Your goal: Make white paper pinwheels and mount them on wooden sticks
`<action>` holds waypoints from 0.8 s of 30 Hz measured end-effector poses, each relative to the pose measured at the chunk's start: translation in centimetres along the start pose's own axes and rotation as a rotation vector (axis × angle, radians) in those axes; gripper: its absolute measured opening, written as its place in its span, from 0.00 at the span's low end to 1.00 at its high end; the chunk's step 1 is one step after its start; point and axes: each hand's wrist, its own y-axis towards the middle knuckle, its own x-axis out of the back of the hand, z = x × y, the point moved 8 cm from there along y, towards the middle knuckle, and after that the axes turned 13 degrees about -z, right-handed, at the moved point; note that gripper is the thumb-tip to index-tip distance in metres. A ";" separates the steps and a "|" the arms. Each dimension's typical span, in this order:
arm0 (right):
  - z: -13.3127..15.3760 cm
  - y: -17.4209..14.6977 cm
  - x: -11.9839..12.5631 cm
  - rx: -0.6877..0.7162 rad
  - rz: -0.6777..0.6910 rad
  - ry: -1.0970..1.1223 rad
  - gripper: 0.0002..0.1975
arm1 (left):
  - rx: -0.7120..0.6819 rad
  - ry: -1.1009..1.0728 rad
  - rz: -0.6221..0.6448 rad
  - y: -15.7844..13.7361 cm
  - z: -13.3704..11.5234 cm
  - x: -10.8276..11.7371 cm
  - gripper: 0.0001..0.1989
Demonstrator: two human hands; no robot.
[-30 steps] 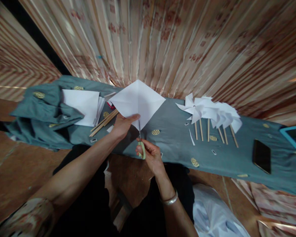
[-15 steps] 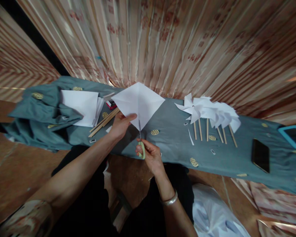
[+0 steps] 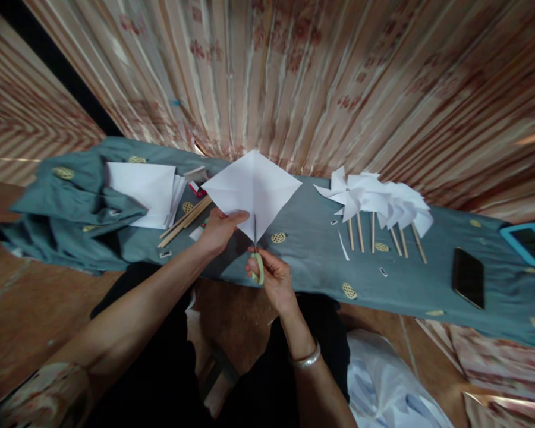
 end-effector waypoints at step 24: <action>-0.2 0.2 0.6 -0.065 -0.072 0.051 0.25 | 0.085 -0.024 0.014 -0.7 0.7 -0.2 0.08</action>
